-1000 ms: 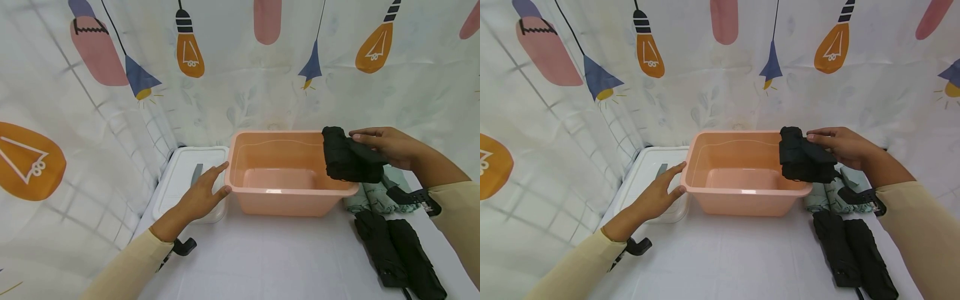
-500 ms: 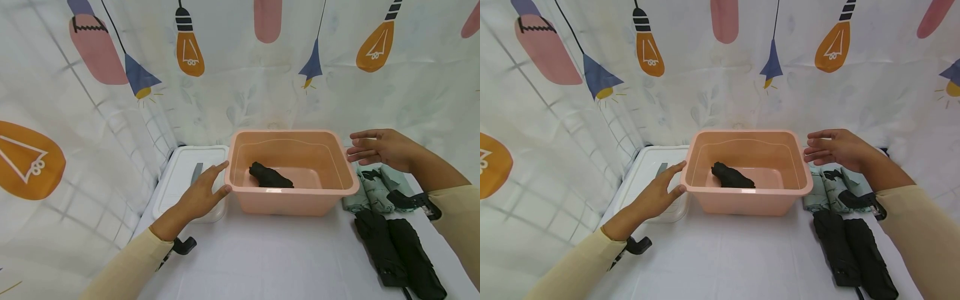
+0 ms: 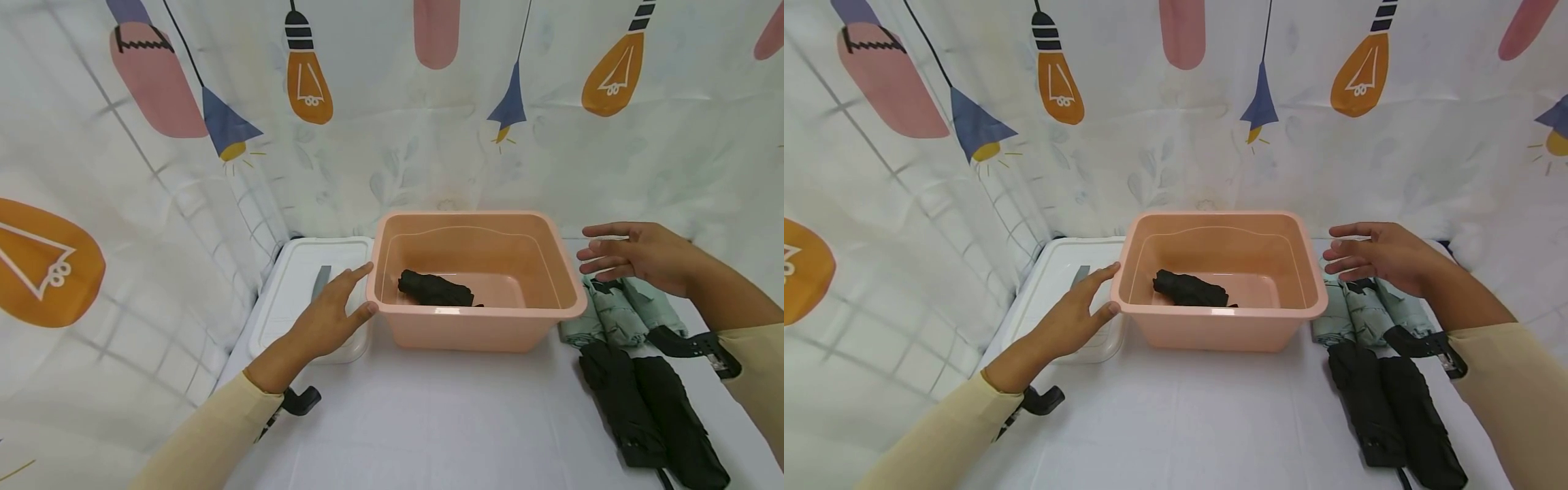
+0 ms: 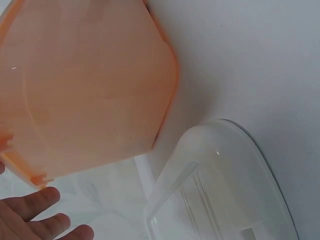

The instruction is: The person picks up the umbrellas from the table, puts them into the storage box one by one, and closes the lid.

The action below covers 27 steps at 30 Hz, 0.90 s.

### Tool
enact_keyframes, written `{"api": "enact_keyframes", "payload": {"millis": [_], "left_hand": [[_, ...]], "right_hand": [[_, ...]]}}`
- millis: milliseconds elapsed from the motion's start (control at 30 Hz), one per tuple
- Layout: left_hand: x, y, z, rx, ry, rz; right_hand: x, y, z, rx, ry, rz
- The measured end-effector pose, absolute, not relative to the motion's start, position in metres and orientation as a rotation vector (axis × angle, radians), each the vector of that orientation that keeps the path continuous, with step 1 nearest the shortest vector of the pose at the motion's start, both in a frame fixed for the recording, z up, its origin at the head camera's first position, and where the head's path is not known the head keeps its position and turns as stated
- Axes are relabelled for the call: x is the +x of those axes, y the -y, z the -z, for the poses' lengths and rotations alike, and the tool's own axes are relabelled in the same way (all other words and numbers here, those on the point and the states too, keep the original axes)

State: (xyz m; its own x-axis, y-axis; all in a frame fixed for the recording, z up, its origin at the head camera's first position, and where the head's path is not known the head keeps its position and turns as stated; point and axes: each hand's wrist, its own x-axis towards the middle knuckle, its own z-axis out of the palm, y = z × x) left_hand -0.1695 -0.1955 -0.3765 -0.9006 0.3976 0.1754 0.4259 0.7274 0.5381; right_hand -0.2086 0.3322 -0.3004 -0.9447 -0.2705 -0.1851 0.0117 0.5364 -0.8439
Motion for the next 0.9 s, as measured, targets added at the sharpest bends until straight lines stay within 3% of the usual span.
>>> {"api": "enact_keyframes", "payload": {"millis": [900], "left_hand": [[-0.171, 0.196, 0.379, -0.669, 2.875, 0.918]], "right_hand": [[-0.163, -0.383, 0.332, -0.191, -2.530, 1.241]]}}
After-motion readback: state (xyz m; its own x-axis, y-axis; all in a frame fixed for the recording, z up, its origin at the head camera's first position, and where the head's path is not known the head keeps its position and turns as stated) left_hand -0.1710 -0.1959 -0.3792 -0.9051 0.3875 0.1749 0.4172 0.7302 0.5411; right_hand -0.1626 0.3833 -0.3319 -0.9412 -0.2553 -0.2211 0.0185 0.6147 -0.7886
